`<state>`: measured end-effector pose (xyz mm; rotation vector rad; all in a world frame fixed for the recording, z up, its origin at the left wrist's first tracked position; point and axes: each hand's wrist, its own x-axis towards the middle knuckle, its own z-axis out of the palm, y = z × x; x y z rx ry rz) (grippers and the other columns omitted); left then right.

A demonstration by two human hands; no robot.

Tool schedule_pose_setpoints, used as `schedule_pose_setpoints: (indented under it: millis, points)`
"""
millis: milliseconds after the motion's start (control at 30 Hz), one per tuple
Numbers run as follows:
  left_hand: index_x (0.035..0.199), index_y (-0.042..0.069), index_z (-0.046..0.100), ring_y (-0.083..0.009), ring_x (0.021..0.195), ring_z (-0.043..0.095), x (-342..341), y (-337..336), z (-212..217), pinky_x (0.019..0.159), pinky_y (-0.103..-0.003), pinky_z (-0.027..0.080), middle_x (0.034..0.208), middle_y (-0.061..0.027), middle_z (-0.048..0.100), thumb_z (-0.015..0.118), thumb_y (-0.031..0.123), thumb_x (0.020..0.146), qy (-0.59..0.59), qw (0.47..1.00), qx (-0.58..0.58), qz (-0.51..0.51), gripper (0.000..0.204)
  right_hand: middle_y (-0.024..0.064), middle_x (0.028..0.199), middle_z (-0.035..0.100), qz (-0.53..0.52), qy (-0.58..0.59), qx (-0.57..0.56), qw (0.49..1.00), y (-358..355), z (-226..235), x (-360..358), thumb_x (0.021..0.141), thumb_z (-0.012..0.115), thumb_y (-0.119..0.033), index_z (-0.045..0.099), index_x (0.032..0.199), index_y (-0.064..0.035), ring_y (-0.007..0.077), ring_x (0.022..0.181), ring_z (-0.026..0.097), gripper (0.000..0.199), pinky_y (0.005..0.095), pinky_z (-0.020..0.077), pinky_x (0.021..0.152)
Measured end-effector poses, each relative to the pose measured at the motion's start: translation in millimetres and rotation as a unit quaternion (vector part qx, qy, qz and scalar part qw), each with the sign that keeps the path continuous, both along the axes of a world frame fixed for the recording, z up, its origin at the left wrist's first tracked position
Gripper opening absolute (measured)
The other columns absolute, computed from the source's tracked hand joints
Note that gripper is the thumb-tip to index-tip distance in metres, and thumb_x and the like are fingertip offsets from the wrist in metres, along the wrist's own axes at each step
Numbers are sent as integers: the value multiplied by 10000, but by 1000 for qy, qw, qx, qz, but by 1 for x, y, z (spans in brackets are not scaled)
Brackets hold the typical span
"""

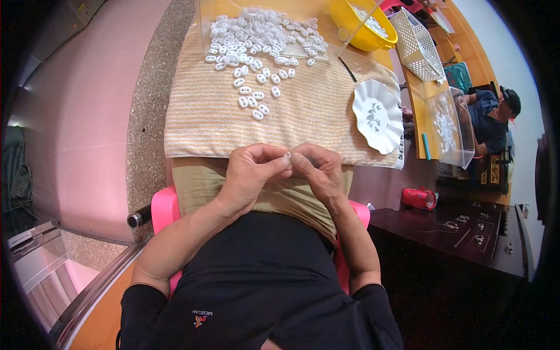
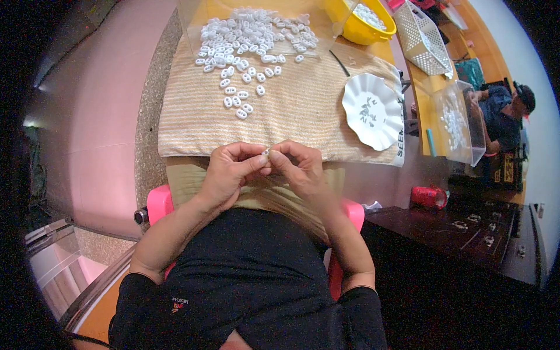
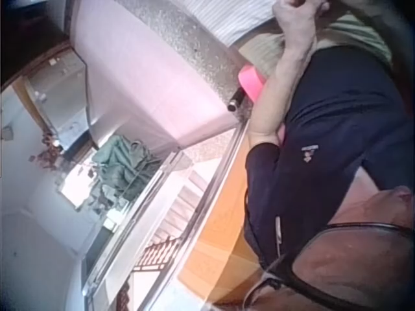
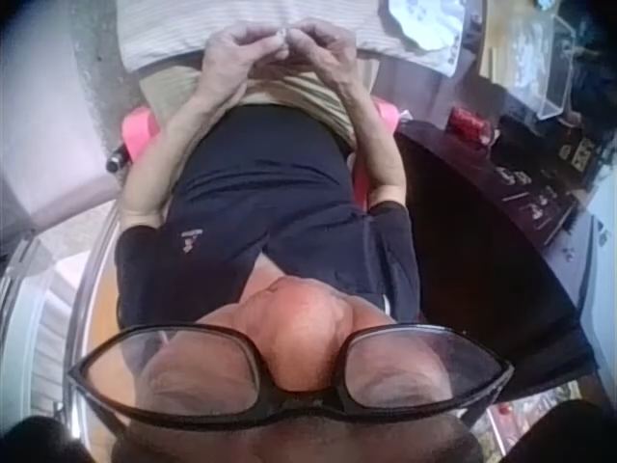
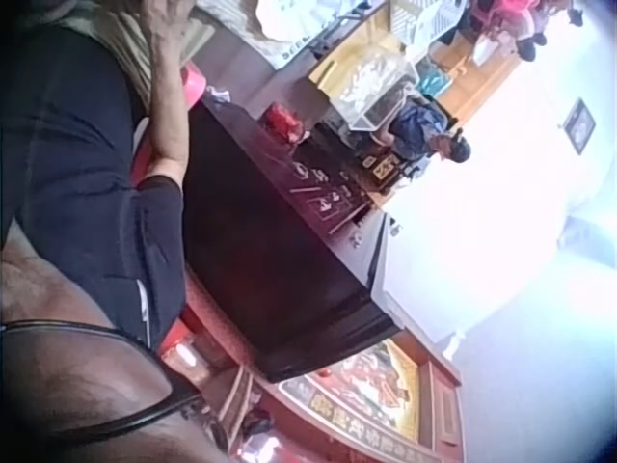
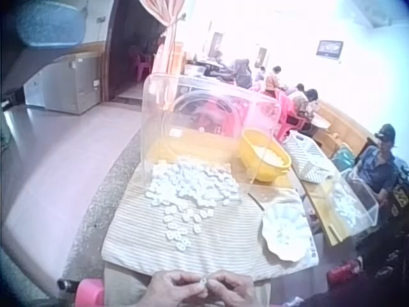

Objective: Inspecting and sorting small white plastic components from a container into smaller receptacles.

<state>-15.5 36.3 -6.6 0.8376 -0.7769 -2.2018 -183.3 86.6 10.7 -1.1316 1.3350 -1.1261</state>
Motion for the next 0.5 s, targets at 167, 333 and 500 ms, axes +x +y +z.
schedule_pose_setpoints:
  millis: [167, 333, 500]
  points:
    - [996, -41, 644, -115, 747, 647, -2, 3, -2, 697, -228, 536, 873, -88, 678, 681, 40, 852, -4, 999, -35, 19, 169, 17, 820, 659, 0, -38, 14, 999, 1, 2, 0, 935, 600, -117, 656, 884, 15, 56, 764, 582, 152, 204, 486, 689]
    - [1001, -20, 641, -125, 745, 653, -3, 2, -2, 691, -239, 555, 867, -85, 675, 677, 25, 849, -12, 999, -27, 16, 163, 13, 806, 653, -11, -34, -6, 999, 0, 3, 2, 937, 592, -108, 654, 883, 12, 55, 760, 580, 145, 202, 481, 688]
    - [1003, -15, 645, -123, 746, 654, -3, 1, -2, 689, -242, 556, 864, -80, 677, 676, 27, 850, -10, 1000, -27, 5, 162, 26, 811, 649, 11, 10, -31, 999, 0, 2, -1, 952, 565, -94, 625, 926, 31, 70, 755, 592, 142, 212, 490, 688]
